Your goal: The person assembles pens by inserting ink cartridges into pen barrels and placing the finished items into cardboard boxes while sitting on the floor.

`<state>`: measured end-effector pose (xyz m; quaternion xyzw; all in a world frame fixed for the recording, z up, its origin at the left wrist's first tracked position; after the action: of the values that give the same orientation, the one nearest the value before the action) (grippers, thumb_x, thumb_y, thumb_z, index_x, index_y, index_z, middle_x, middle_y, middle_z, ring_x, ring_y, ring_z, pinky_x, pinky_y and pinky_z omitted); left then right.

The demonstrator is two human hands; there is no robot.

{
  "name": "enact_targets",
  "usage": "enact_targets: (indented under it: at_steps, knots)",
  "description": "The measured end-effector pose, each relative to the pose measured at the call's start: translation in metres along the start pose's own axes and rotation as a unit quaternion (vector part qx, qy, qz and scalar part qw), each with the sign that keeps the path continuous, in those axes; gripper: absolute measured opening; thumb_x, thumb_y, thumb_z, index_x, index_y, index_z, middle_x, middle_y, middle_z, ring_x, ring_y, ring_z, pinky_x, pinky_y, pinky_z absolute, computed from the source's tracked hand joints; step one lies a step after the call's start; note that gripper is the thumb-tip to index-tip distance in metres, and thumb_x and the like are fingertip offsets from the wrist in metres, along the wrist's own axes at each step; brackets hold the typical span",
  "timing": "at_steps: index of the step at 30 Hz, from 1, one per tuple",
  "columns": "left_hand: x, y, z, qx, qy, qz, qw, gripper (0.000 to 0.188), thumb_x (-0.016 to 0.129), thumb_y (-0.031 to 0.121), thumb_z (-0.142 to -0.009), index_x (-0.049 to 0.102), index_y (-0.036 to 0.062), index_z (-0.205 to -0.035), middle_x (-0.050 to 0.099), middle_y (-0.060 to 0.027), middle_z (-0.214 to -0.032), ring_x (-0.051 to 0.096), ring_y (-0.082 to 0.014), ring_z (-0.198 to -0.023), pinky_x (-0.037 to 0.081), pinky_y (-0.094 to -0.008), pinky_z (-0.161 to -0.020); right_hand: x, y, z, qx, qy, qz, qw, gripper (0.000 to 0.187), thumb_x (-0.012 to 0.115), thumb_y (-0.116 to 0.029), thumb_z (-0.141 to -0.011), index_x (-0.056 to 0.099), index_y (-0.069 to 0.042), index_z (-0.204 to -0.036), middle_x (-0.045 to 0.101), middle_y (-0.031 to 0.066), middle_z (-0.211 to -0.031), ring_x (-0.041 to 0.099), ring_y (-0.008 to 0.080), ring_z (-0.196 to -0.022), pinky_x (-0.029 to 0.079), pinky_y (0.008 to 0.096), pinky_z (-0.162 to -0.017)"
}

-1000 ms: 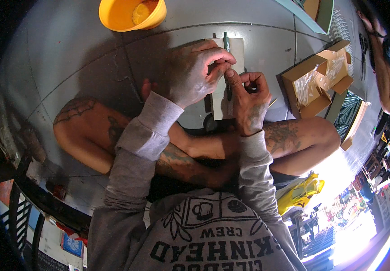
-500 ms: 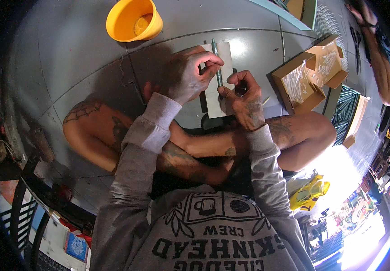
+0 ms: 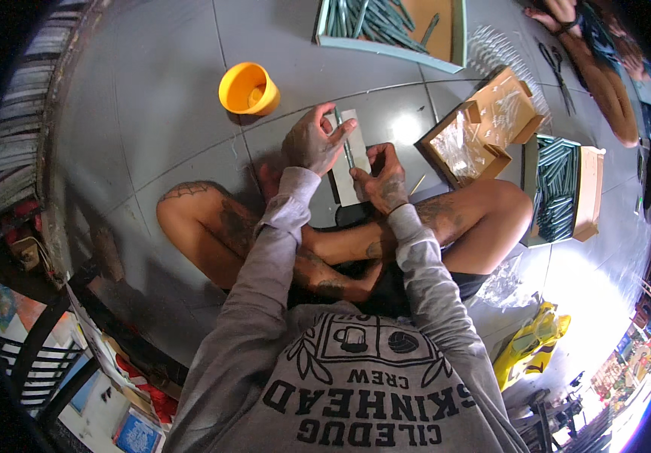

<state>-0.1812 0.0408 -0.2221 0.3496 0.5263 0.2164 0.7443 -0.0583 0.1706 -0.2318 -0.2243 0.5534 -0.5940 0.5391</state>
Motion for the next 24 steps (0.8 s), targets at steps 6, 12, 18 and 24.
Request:
enact_targets:
  at_steps: [6,12,18,24]
  knots:
    - [0.015,0.006,-0.009,-0.043,0.063,-0.055,0.996,0.056,0.076,0.055,-0.079,0.077,0.0114,-0.114,0.069,-0.0122,-0.095,0.068,-0.0302,-0.089,0.052,-0.0424,-0.081,0.003,0.024,0.0,-0.056,0.079,0.052,0.994,0.049,0.087,-0.009,-0.069,0.057,-0.006,-0.107,0.058,0.0068,-0.089,0.056,0.0199,-0.079,0.051,0.0345,-0.074]
    - [0.005,0.016,0.0,-0.092,0.048,0.079,0.991,0.053,0.079,0.046,-0.084,0.074,0.0078,-0.119,0.075,-0.0052,-0.116,0.069,-0.0209,-0.109,0.052,-0.0339,-0.096,-0.002,0.011,0.014,-0.165,0.103,0.108,0.975,0.052,0.086,-0.014,-0.07,0.06,-0.006,-0.115,0.065,0.0122,-0.105,0.065,0.0276,-0.093,0.054,0.0375,-0.082]
    - [-0.054,0.118,0.054,0.002,-0.053,0.436,0.898,0.046,0.078,0.01,-0.089,0.06,-0.0137,-0.126,0.073,-0.0162,-0.111,0.071,-0.0175,-0.1,0.054,-0.027,-0.093,-0.064,-0.079,0.032,-0.087,-0.005,-0.111,0.99,0.047,0.073,-0.037,-0.095,0.065,0.0,-0.122,0.072,0.0143,-0.11,0.068,0.0197,-0.101,0.055,0.034,-0.087]
    - [-0.117,0.213,0.095,0.124,-0.02,0.431,0.894,0.037,0.082,0.012,-0.087,0.069,-0.0106,-0.113,0.074,-0.0091,-0.097,0.065,-0.0077,-0.085,0.055,-0.0223,-0.077,-0.119,-0.196,0.057,-0.19,-0.129,-0.07,0.971,0.035,0.075,-0.032,-0.093,0.072,0.003,-0.097,0.072,0.0095,-0.073,0.065,0.0147,-0.066,0.053,0.0325,-0.064]
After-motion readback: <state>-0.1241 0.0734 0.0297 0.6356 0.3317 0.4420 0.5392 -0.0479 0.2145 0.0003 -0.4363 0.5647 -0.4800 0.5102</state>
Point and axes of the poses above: each hand's wrist, its own z-axis away from the middle knuckle, its own x-axis out of the palm, y = z × x, the point moved 1 cm from there along -z, towards the middle knuckle
